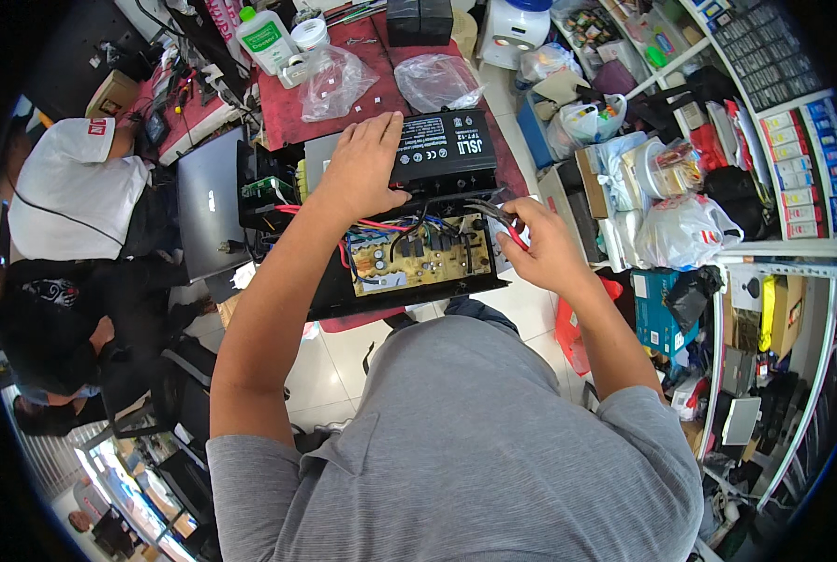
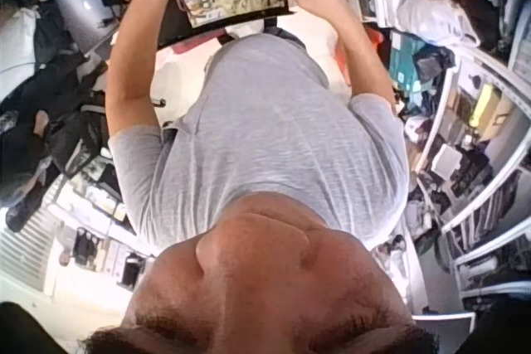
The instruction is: The person works on an uninterruptible power supply (UPS) unit, handling wires with pliers, fitting a battery into the housing, and sliding the external plastic cover into place.
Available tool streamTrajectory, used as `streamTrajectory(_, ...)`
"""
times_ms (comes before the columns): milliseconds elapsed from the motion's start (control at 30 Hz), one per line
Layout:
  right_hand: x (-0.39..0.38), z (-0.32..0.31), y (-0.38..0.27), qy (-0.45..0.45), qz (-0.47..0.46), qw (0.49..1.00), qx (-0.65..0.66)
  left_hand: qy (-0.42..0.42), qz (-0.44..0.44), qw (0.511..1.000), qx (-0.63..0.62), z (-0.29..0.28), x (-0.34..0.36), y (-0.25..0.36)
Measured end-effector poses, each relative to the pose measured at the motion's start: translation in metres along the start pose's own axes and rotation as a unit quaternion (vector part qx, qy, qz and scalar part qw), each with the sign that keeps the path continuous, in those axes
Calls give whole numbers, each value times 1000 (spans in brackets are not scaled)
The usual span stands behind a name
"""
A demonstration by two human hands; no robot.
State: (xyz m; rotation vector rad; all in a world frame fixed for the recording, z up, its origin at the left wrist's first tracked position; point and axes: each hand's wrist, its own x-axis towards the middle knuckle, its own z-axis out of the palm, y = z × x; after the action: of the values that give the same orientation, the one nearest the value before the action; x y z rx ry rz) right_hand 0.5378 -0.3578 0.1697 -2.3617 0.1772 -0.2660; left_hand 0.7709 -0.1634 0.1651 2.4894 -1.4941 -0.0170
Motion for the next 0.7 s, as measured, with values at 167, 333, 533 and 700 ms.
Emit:
streamTrajectory(167, 0, -9, 20, -41, 18, 999, 26, 4, 3, 1000, 29, 1, 5, 10)
streamTrajectory(333, 0, -12, 39, -60, 17, 997, 37, -5, -2, 999, 32, 5, 8, 8)
streamTrajectory(533, 0, -15, 43, -65, 17, 996, 53, -39, -10, 999, 25, 2, 13, 9)
streamTrajectory(700, -3, -17, 39, -54, 11, 996, 63, -51, -17, 998, 22, 0, 14, 10)
